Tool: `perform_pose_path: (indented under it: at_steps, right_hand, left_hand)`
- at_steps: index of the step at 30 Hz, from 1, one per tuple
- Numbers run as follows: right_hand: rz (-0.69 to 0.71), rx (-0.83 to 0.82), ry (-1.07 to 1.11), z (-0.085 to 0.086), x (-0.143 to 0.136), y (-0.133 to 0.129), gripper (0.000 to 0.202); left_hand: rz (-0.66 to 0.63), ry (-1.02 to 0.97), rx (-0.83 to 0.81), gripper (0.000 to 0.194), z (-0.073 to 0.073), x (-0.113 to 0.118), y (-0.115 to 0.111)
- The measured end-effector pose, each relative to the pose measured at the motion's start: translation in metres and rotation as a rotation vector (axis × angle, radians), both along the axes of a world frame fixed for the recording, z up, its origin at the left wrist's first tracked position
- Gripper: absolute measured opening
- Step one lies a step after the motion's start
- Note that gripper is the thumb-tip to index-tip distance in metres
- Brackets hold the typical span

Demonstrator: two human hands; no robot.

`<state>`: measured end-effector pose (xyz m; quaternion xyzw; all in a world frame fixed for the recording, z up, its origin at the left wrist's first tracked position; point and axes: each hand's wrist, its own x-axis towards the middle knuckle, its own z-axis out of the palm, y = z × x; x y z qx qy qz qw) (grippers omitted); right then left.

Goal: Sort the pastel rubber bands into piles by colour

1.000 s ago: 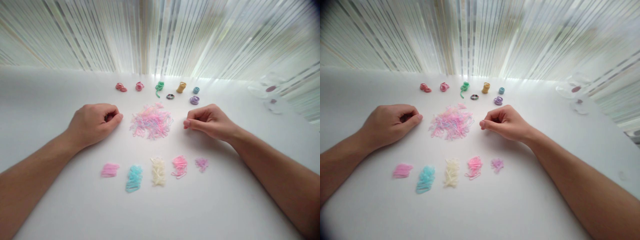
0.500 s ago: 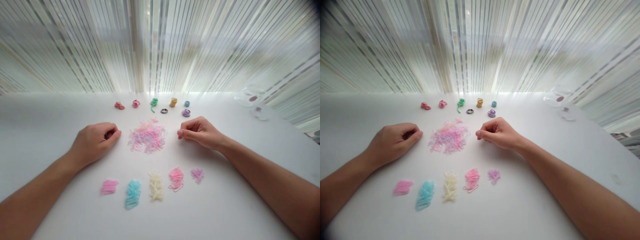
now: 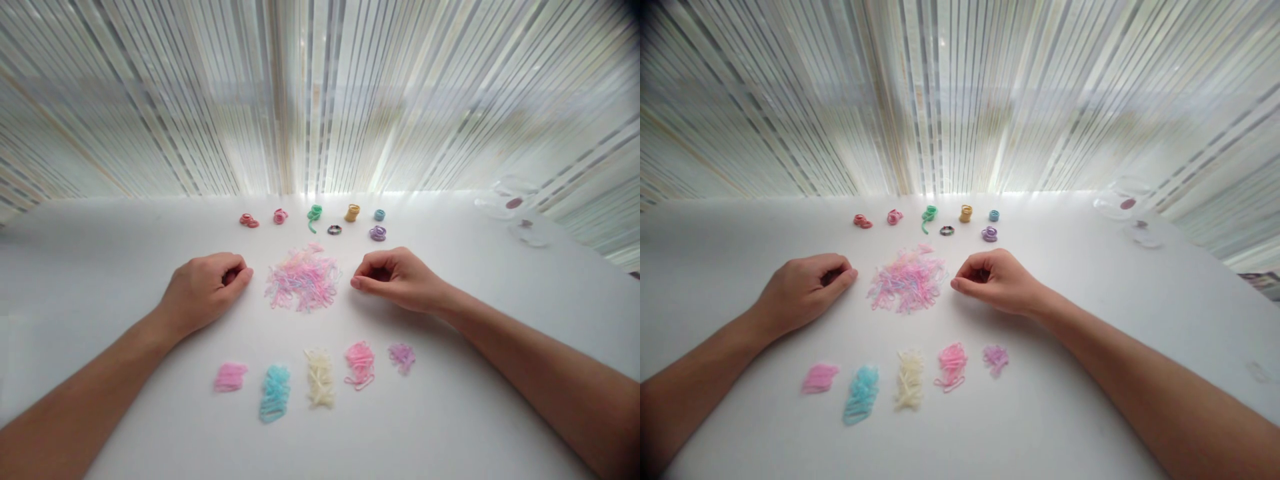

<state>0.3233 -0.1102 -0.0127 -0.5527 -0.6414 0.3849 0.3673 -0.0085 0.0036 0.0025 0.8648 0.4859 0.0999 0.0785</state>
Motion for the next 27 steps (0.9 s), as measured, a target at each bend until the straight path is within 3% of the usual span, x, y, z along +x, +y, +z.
perform_pose_path:
  at_steps: [9, 14, 27]
  right_hand:
    - [-0.098, 0.140, -0.175, -0.005, -0.018, -0.004, 0.023]
    - [-0.071, 0.279, -0.281, -0.006, -0.023, -0.004, 0.015]
    - [-0.028, 0.371, -0.379, -0.007, -0.026, -0.003, 0.013]
  left_hand:
    - [-0.006, 0.003, 0.001, 0.038, -0.003, 0.000, 0.002]
    - [-0.001, -0.003, 0.004, 0.038, -0.003, 0.000, 0.001]
    - [0.002, 0.001, 0.025, 0.038, -0.004, 0.000, 0.000]
